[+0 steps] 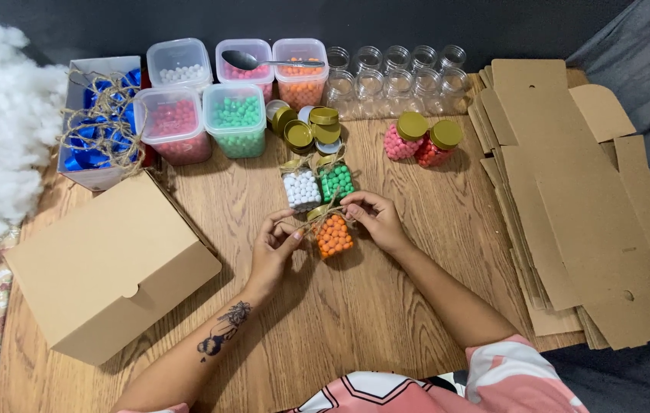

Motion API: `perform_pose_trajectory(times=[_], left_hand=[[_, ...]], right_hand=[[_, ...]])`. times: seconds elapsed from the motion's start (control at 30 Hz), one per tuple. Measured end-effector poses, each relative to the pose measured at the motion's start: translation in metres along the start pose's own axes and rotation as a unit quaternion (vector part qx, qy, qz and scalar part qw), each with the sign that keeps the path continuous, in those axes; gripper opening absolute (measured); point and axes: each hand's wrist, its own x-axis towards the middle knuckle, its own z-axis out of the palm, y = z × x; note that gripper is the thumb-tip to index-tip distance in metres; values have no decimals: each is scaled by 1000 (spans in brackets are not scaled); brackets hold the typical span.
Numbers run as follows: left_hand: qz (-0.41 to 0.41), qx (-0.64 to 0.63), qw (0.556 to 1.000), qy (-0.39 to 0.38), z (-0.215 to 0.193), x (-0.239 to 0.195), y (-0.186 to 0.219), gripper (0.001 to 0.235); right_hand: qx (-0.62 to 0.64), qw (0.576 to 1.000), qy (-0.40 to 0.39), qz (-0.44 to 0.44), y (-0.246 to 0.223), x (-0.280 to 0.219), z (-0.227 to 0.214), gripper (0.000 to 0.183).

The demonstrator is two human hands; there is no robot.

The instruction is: The person ties twine around the necks of small glass jars filled with colorful beads. They handle orange, pink, and red jars one at a time, wrapping and knotting the twine, then placing each finished jar in a row on the table.

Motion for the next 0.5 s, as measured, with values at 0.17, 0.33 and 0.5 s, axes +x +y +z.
perform_pose_trajectory(times=[0.17,0.33,0.5], left_hand=[[-28,-142,989,9,-4,6,-6,31],[-36,-174,981,-72,11,-5,14,70],[-32,-154,984,-87,14,-7,15,72]], right_hand=[[193,979,37,58,13,1,4,32],[223,972,-7,67,8,-1,7,48],[163,986,-27,33,0,-2,4,46]])
